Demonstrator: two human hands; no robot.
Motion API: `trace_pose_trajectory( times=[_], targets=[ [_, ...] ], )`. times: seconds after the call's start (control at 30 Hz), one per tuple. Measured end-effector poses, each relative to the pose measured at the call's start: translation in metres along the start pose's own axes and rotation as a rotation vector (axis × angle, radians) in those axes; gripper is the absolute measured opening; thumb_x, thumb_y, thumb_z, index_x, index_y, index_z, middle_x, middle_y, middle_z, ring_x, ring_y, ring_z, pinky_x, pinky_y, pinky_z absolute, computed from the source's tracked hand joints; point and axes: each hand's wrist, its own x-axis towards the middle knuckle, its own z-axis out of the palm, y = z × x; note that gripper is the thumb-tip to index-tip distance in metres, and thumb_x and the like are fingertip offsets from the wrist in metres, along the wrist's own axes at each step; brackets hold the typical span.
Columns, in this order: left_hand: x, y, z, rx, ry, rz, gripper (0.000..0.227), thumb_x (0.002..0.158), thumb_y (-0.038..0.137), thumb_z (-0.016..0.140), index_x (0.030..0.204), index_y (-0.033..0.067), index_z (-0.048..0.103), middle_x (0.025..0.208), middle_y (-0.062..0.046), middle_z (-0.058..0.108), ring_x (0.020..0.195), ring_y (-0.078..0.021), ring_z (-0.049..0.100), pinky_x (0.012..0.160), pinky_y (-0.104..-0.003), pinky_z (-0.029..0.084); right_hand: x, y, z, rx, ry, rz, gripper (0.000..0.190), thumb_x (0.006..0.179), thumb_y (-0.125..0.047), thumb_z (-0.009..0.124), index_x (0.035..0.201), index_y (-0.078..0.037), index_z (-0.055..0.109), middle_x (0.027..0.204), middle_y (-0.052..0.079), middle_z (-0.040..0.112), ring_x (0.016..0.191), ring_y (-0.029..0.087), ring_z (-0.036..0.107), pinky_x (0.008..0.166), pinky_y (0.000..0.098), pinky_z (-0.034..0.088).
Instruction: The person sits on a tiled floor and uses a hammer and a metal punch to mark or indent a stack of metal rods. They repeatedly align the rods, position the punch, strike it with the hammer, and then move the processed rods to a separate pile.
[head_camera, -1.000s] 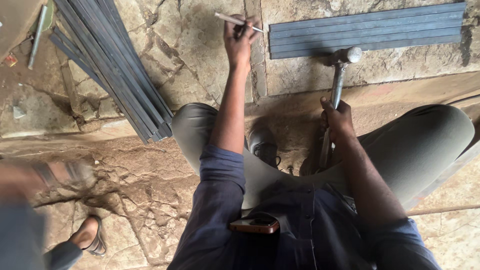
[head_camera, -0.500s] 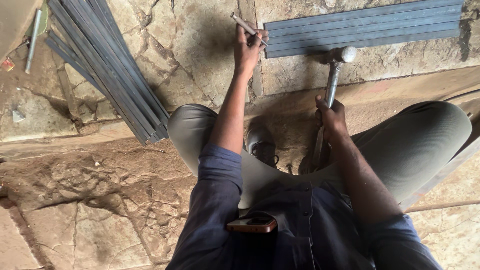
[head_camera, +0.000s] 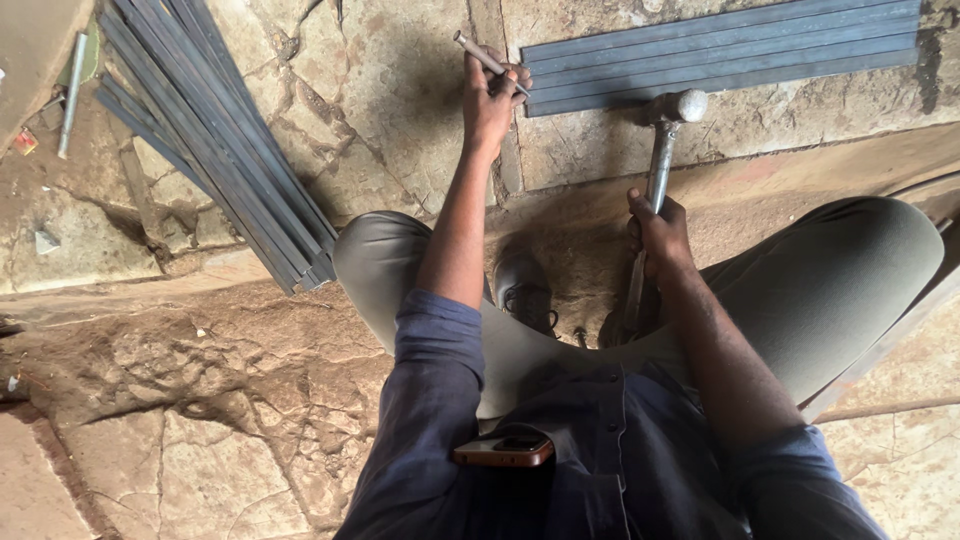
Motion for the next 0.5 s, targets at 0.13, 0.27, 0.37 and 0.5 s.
trace_pose_trajectory(
  times=[0.13,0.27,0.37,0.5],
  targets=[
    [-0.001,0.000,-0.001,0.012,-0.006,0.016,0.032,0.105,0.004,0.050,0.133,0.0113,0.038,0.107,-0.015,0.076,0.095,-0.0270,0.080,0.081,-0.043,0.073,0.005,0.006,-0.002,0.048,0.002,0.003,0.031,0.102,-0.031,0.067,0.093,-0.006,0.052,0.063,0.000,0.045,0.050,0.010,0.042,0.043,0.0302,0.035],
    [-0.001,-0.001,0.002,0.023,0.014,0.023,0.033,0.103,0.003,0.051,0.133,0.0112,0.040,0.106,-0.014,0.076,0.094,-0.0260,0.080,0.079,-0.041,0.072,0.009,0.010,-0.004,0.035,0.011,-0.018,0.030,0.102,-0.032,0.066,0.094,-0.005,0.055,0.064,0.000,0.048,0.051,0.010,0.044,0.044,0.0295,0.036],
    [0.001,-0.007,0.004,0.161,-0.006,0.142,0.029,0.103,0.003,0.052,0.131,0.0105,0.047,0.109,-0.012,0.077,0.094,-0.0238,0.081,0.073,-0.038,0.072,0.008,0.012,-0.003,-0.093,0.073,-0.081,0.029,0.102,-0.032,0.065,0.097,-0.006,0.056,0.064,0.000,0.049,0.050,0.010,0.044,0.044,0.0295,0.037],
    [0.000,-0.015,0.007,0.385,-0.005,0.429,0.027,0.101,0.004,0.059,0.126,0.0086,0.051,0.112,-0.010,0.078,0.098,-0.0215,0.079,0.068,-0.032,0.070,0.000,0.017,-0.004,-0.141,0.056,-0.179,0.034,0.105,-0.035,0.062,0.096,-0.004,0.055,0.063,0.000,0.050,0.047,0.011,0.044,0.041,0.0299,0.038]
  ],
)
